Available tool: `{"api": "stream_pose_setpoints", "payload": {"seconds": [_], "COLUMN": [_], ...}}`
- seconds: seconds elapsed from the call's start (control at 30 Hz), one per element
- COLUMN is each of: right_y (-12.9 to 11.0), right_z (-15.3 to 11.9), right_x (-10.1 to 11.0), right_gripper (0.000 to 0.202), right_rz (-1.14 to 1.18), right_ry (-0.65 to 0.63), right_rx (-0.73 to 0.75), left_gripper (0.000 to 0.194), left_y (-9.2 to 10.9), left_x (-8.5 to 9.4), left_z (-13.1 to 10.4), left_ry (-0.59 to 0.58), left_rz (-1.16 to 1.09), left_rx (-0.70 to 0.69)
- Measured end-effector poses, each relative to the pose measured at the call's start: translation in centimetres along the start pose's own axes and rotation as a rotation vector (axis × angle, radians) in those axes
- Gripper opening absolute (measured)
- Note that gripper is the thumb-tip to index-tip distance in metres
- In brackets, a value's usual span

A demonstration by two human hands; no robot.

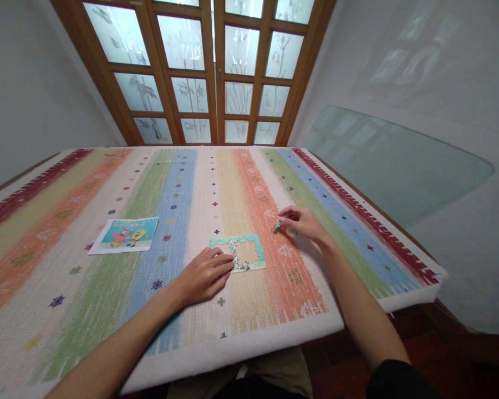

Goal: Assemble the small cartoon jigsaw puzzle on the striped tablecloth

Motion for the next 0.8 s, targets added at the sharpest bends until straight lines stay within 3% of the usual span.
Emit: {"api": "stream_pose_setpoints", "payload": {"seconds": [0.23,0.33,0.6,0.8], "right_y": [-5.6,-7.4,-8.3,-7.8], "right_z": [0.5,0.2,-0.4,-1.0], "right_x": [-10.0,-12.9,-14.4,-14.4], "right_gripper": [0.01,0.009,0.008,0.011], "right_rz": [-0.164,-0.266,-0.426,-0.481], "right_ry": [-0.267,-0.324,-0.217,-0.198], "right_rx": [0.191,0.299,0.51,0.521], "left_gripper": [0.026,0.025,0.027,0.026], "left_y": [0.0,0.1,0.0,0.0], "left_x": [0.0,0.1,-0.2,-0.2], "left_z": [0.0,0.0,0.0,0.0], "left_ry": [-0.01,-0.01,-0.028,-0.026], "left_rz": [-0.003,0.004,0.006,0.012], "left_rx": [0.005,0.004,0.012,0.016]}}
Point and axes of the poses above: each hand's wrist, its own z-axis towards the middle knuckle, its own x-axis out of the back of the hand, y = z × x, the point moved 10 cm from there along z, towards the middle knuckle, and after that the axes turned 8 degrees about -y, right-handed, at the moved point
